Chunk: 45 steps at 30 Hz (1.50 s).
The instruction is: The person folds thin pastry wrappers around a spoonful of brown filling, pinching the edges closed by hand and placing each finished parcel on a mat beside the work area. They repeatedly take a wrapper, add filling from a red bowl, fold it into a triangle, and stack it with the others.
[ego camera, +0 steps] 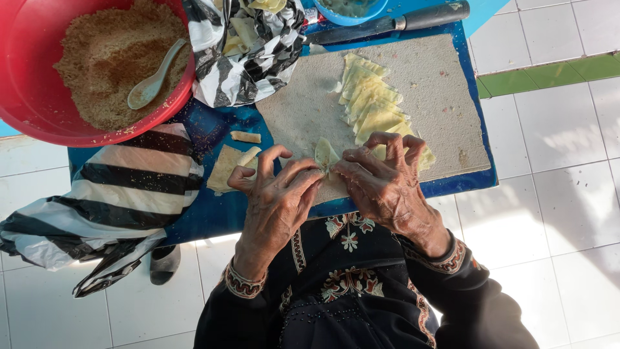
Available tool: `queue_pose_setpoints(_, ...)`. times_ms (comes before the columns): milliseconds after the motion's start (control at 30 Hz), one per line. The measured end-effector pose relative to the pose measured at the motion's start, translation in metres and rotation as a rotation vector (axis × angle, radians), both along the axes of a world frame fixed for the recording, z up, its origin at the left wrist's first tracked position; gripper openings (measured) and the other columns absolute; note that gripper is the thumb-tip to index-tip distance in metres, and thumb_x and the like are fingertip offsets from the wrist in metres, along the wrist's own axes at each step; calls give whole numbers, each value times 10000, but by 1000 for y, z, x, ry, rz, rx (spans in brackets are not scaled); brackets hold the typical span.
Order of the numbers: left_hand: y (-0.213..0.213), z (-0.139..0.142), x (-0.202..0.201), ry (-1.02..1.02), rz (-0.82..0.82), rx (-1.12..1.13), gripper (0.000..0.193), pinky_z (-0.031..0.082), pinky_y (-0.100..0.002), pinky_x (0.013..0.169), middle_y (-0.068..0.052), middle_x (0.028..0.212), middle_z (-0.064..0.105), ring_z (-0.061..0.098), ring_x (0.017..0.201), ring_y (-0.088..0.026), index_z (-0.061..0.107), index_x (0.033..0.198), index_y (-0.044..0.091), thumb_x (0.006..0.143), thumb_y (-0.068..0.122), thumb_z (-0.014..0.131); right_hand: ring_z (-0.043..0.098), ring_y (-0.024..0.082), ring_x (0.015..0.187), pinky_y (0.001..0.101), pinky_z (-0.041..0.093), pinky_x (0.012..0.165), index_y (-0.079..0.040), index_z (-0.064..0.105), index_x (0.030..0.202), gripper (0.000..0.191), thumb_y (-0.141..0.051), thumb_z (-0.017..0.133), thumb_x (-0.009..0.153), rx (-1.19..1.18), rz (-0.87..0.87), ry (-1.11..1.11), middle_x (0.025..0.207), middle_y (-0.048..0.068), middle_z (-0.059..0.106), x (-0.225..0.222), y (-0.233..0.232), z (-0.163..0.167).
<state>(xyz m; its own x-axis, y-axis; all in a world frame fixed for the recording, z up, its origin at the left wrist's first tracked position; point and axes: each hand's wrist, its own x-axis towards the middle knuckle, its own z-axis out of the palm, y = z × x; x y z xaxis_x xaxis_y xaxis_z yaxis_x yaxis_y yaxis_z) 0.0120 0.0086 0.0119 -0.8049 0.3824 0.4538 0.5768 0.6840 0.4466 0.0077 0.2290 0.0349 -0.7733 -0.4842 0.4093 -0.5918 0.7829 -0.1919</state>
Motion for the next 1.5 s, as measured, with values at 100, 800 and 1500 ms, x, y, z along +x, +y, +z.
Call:
queue_pose_setpoints(100, 2, -2, -1, 34, 18, -3, 190, 232, -504, 986, 54, 1160, 710, 532, 1210, -217, 741, 1067, 145, 885, 162, 793, 501, 284, 1161, 547, 265, 973, -182, 757, 1092, 324, -327, 854, 819, 16, 34, 20, 1126, -24, 702, 1, 0, 5)
queue_pose_setpoints(800, 0, -16, -4, -122, -64, 144, 254, 387, -415, 1052, -29, 1216, 695, 544, 1243, -281, 693, 1159, 86, 923, 135, 775, 510, 268, 1220, 551, 291, 967, -105, 770, 1060, 331, -258, 847, 776, 89, 134, 127, 1126, -18, 711, -8, -9, 14)
queue_pose_setpoints(1500, 4, -5, -16, -17, 53, 73, 230, 249, -495, 1029, 8, 1117, 729, 547, 1211, -232, 693, 1127, 134, 915, 94, 774, 454, 329, 1153, 518, 319, 932, -141, 763, 991, 225, -156, 836, 779, -99, 247, -171, 895, 4, 656, -45, -10, 14)
